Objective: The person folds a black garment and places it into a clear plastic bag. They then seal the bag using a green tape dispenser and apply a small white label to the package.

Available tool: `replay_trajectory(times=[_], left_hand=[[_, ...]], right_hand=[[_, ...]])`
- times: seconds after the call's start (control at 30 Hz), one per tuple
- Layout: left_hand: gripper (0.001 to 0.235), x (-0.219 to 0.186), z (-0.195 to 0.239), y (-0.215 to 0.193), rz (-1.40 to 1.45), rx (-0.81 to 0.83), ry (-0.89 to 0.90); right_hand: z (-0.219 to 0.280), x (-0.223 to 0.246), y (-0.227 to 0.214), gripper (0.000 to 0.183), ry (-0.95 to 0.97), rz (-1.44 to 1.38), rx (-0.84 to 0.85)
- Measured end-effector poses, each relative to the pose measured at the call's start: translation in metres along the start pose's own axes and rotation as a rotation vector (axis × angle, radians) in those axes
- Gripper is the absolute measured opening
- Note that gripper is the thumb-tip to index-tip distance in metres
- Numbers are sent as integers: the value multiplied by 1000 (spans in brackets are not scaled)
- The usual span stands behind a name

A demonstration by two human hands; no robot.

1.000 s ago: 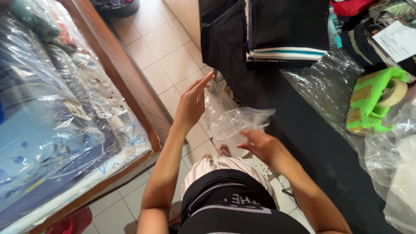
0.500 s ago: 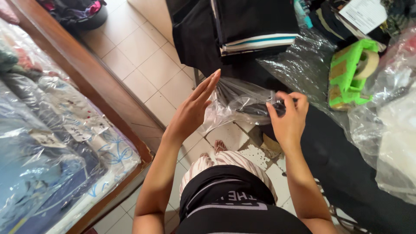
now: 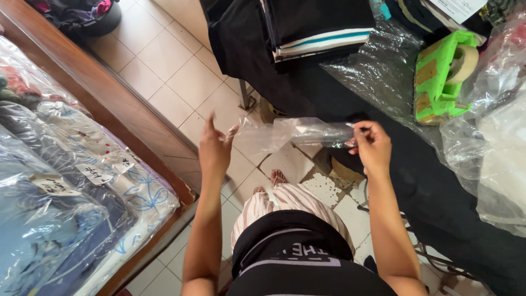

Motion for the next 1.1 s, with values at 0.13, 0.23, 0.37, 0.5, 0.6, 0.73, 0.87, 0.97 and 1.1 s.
replay_trajectory(times=[0.13,0.23,0.37,0.5,0.6,0.73,0.87,0.97,1.1], left_hand=[[42,50,-34,48,1182,604,-125],[38,80,-51,74,1395,543,-212],[32,98,-52,81,1192,275,-251],[47,98,-40,75,534,3,-212],[67,92,-32,86,220,53,-115],[78,74,-26,98,418,168,-141],[70,23,-17,71,274,83,51],[64,-18,12,37,220,61,154],[55,-38,56,13,345,-128,493]], right_hand=[[8,-11,3,17,142,-298,38],[22,-18,3,25,318,-393,197],[54,-27,8,16,345,-246,471],[64,-42,23,17,513,-219,258],[57,-54,29,21,598,-428,18],[53,-60,44,31,412,-214,18],[38,-37,55,56,212,190,154],[15,17,62,61,84,-27,-17],[28,84,73,58,-294,-97,-128]])
Point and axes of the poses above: each hand's wrist, its own z-axis away from the middle knuckle, its own y-axis out of the palm, x = y × z, the point moved 1 cm from there along -z, towards the middle knuckle, and after that the axes turned 13 degrees about -y, right-handed, at the moved point
